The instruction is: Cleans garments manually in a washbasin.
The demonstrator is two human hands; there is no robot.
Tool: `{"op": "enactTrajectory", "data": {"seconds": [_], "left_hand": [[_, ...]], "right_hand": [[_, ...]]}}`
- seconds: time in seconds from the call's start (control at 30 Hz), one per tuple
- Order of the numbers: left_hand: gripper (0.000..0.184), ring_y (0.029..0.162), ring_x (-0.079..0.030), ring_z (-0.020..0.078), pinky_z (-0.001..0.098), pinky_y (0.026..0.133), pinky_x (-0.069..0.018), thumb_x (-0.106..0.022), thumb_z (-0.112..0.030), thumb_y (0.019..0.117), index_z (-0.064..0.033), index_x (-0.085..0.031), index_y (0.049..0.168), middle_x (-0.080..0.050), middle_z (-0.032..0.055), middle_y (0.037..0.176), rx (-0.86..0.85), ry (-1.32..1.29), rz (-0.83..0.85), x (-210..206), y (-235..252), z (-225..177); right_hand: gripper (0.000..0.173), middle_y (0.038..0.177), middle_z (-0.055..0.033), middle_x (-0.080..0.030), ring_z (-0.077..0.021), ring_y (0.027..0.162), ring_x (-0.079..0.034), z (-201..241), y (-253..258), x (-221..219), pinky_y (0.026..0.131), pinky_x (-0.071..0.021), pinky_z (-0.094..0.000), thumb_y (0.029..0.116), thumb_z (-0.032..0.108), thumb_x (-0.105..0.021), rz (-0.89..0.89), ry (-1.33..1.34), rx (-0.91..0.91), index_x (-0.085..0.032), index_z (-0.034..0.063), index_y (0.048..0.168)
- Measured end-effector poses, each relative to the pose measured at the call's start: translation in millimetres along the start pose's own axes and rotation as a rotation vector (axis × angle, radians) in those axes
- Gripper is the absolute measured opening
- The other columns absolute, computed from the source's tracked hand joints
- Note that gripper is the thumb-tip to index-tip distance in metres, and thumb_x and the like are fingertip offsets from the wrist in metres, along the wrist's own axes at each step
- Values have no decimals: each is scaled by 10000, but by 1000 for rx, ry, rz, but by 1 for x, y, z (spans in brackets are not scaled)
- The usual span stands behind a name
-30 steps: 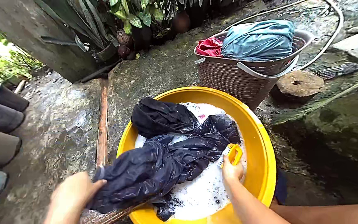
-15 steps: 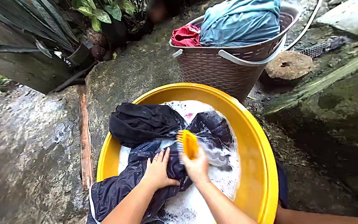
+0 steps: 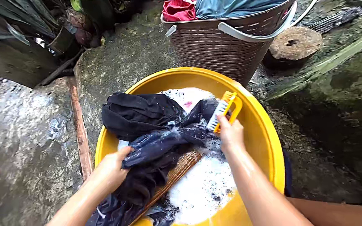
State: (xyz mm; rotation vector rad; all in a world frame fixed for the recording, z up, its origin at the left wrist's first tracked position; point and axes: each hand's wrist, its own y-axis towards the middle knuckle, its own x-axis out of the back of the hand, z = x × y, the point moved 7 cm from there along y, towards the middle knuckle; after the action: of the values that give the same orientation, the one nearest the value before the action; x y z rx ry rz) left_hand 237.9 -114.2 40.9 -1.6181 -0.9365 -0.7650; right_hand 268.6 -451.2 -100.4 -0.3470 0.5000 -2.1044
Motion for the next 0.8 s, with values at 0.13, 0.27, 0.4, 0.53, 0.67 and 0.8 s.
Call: {"op": "enactTrajectory", "data": {"seconds": [0.13, 0.27, 0.4, 0.53, 0.67, 0.8], "left_hand": [[326, 924, -712, 448, 704, 794, -527, -653, -85, 875, -58, -684, 1197, -724, 233, 967, 178, 82, -50, 0, -92, 67], [347, 1069, -673, 486, 721, 922, -478, -666, -130, 912, -17, -665, 1240, -708, 282, 1096, 535, -62, -2, -46, -152, 125], [645, 1237, -581, 444, 664, 1011, -461, -804, -229, 763, -73, -613, 1359, -596, 250, 1336, 423, -138, -74, -65, -156, 133], [1153, 1507, -310, 428, 709, 1150, -283, -626, -856, 659, -193, -422, 1579, -287, 182, 1662, 213, -46, -244, -63, -113, 111], [1118, 1518, -311, 403, 738, 1166, -208, -615, -842, 693, -181, -430, 1576, -372, 146, 1633, 191, 69, -227, -90, -80, 98], [1087, 1523, -293, 417, 760, 1162, -160, -699, -776, 691, -218, -422, 1583, -373, 142, 1635, 179, 99, -194, -100, -71, 85]], "right_hand": [[476, 1109, -195, -656, -294, 1003, -646, -20, 10, 8, 887, -530, -523, 970, 351, -718, -28, -110, -89, -613, -27, 1239], [491, 1078, -226, -669, -330, 939, -656, -55, 7, -2, 830, -538, -536, 992, 405, -690, 177, -348, -202, -632, -14, 1241], [424, 1155, -231, -682, -373, 1070, -656, -69, -23, -37, 925, -511, -612, 954, 354, -749, 405, -527, -66, -688, 12, 1197], [567, 1366, -300, -561, -455, 1290, -532, -80, -78, -75, 1063, -433, -650, 851, 414, -815, 594, -793, 67, -680, -29, 1177], [625, 1226, -198, -673, -358, 1202, -622, -79, -132, -91, 1040, -490, -536, 819, 387, -778, 602, -966, 177, -635, 12, 1298], [586, 1014, -179, -711, -332, 969, -701, -36, -129, -95, 872, -552, -565, 848, 384, -805, 692, -883, 168, -621, 33, 1278]]}}
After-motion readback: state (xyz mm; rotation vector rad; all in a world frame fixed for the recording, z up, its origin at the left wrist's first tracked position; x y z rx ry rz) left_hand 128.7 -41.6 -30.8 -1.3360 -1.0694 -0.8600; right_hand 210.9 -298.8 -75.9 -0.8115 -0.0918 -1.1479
